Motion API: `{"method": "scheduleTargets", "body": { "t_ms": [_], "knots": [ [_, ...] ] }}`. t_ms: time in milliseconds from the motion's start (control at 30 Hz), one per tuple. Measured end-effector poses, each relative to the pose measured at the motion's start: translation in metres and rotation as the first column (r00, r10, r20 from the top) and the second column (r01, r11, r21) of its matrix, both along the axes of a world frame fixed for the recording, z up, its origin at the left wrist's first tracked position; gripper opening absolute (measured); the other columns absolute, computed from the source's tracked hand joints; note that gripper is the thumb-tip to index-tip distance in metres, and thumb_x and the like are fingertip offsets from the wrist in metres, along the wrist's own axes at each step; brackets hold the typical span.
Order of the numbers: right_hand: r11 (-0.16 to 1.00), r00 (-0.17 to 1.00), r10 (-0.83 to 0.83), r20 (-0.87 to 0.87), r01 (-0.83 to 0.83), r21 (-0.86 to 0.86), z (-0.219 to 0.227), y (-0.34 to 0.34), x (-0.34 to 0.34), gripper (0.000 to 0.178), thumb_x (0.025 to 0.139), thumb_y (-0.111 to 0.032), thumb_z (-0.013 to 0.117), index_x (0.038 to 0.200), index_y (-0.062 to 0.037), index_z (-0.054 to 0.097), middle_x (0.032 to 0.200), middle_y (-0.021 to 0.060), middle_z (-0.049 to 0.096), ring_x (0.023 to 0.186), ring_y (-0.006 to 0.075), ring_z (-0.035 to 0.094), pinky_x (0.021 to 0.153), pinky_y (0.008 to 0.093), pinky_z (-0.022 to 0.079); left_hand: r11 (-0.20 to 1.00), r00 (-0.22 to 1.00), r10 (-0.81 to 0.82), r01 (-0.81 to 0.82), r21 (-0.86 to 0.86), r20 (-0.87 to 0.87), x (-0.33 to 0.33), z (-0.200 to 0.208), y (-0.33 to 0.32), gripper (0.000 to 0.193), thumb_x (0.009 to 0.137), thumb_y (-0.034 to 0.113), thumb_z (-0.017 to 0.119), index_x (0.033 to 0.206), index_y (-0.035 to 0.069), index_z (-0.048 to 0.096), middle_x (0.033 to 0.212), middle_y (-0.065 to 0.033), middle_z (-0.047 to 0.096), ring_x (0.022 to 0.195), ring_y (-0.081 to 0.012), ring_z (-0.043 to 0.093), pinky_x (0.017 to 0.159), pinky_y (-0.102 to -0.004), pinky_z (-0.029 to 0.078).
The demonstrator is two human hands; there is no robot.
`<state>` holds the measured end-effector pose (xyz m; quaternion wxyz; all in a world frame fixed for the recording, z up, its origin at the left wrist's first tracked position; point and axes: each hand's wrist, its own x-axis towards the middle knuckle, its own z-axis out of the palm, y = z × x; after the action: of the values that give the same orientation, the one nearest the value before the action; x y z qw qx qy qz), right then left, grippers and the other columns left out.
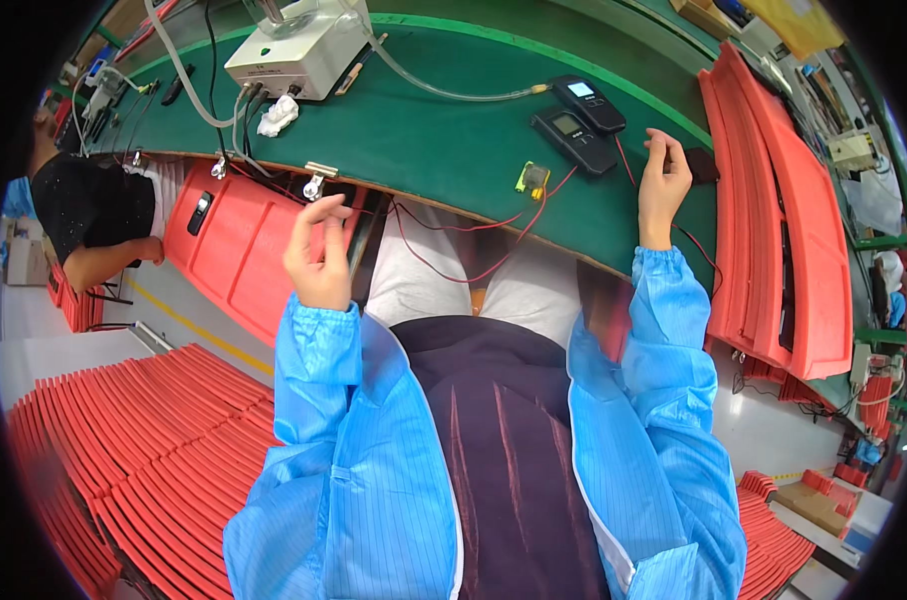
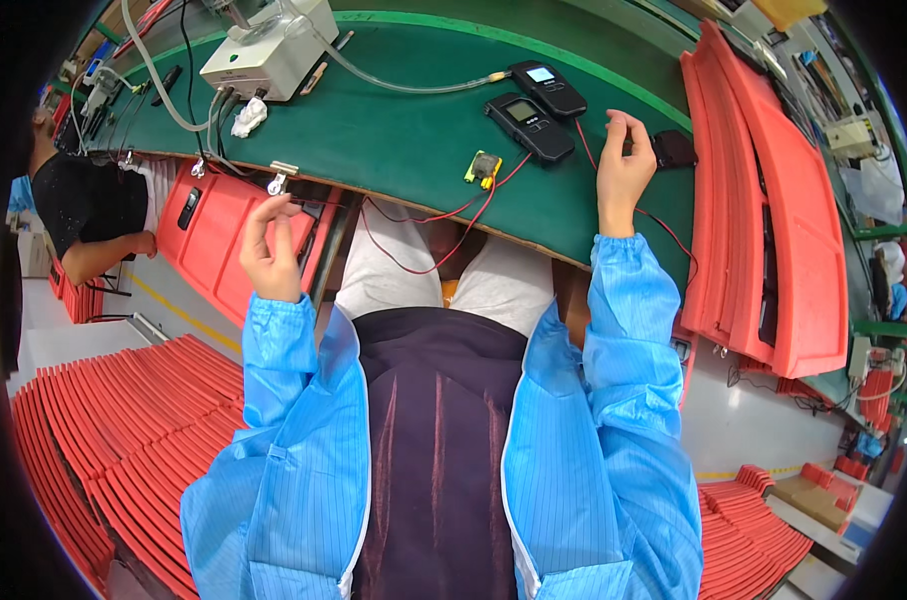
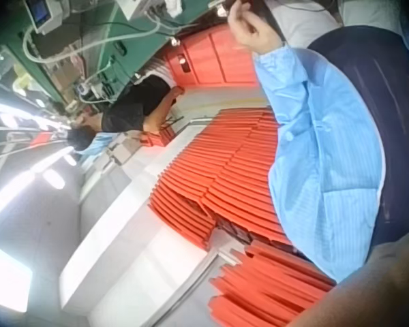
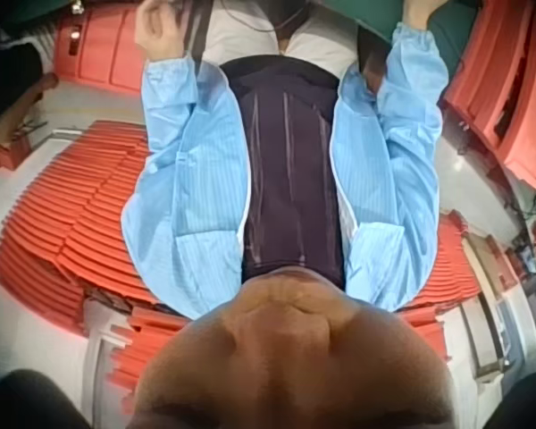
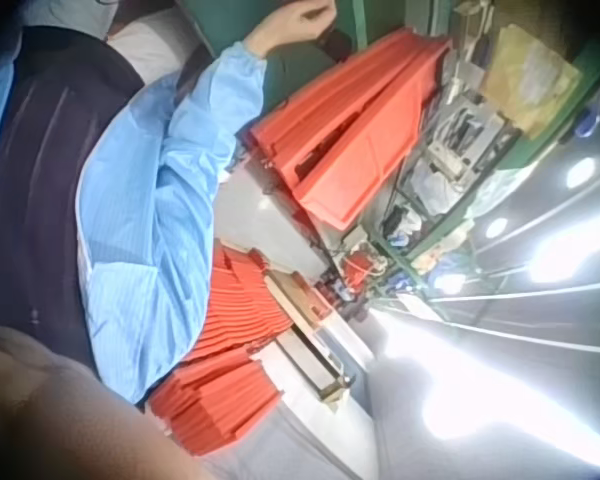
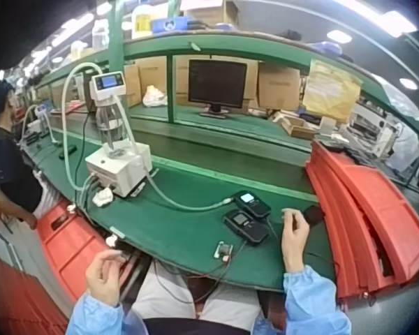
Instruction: The worker is connecting wires to small electronic components and placing them into organized trays at a testing station.
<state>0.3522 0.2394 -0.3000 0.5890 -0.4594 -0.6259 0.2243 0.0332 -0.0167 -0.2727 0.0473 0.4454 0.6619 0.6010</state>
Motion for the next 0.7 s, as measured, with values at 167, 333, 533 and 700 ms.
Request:
{"method": "scheduleTargets", "body": {
  "t_ms": [167, 333, 533, 700],
  "knots": [
    [0.999, 0.999, 0.019, -0.029, -0.018, 0.039, 0.016, 0.008, 0.000, 0.024, 0.099, -0.022, 0.057, 0.103, -0.0019, 0.070, 0.086, 0.0010, 0.067, 0.075, 0.0053, 0.053, 0.063, 0.0209, 0.038, 0.996, 0.997, -0.068, 0.065, -0.063, -0.042, 0.008, -0.003, 0.006, 0.017, 0.092, -0.003, 0.053, 0.101, 0.001, 0.067, 0.089, -0.0100, 0.068, 0.090, -0.0200, 0.065, 0.091, -0.0336, 0.048],
    [1.000, 1.000, 0.011, -0.022, -0.011, -0.017, 0.017, -0.001, 0.003, 0.024, 0.098, -0.022, 0.057, 0.102, -0.0021, 0.071, 0.084, 0.0002, 0.066, 0.070, 0.0048, 0.049, 0.060, 0.0219, 0.036, 0.994, 0.991, -0.095, 0.089, -0.065, -0.092, 0.010, 0.011, -0.001, 0.016, 0.091, -0.004, 0.053, 0.097, 0.000, 0.067, 0.087, -0.0100, 0.068, 0.086, -0.0201, 0.067, 0.083, -0.0314, 0.051],
    [1.000, 0.999, 0.003, -0.046, -0.003, 0.010, 0.011, 0.004, 0.000, 0.024, 0.098, -0.021, 0.057, 0.101, -0.0018, 0.071, 0.081, -0.0004, 0.065, 0.069, 0.0048, 0.048, 0.058, 0.0225, 0.035, 0.997, 0.991, -0.080, 0.078, -0.023, -0.107, 0.004, 0.006, -0.015, 0.016, 0.091, -0.006, 0.053, 0.096, -0.001, 0.067, 0.086, -0.0098, 0.068, 0.082, -0.0189, 0.067, 0.074, -0.0284, 0.053],
    [1.000, 1.000, -0.004, -0.028, 0.003, -0.026, 0.008, -0.011, 0.005, 0.024, 0.098, -0.021, 0.057, 0.101, -0.0019, 0.071, 0.081, -0.0002, 0.065, 0.069, 0.0050, 0.049, 0.059, 0.0224, 0.035, 0.982, 0.982, -0.161, 0.150, -0.111, -0.094, 0.004, 0.006, -0.026, 0.016, 0.093, -0.005, 0.053, 0.100, -0.001, 0.067, 0.090, -0.0079, 0.067, 0.088, -0.0160, 0.064, 0.080, -0.0285, 0.051]
  ]
}}
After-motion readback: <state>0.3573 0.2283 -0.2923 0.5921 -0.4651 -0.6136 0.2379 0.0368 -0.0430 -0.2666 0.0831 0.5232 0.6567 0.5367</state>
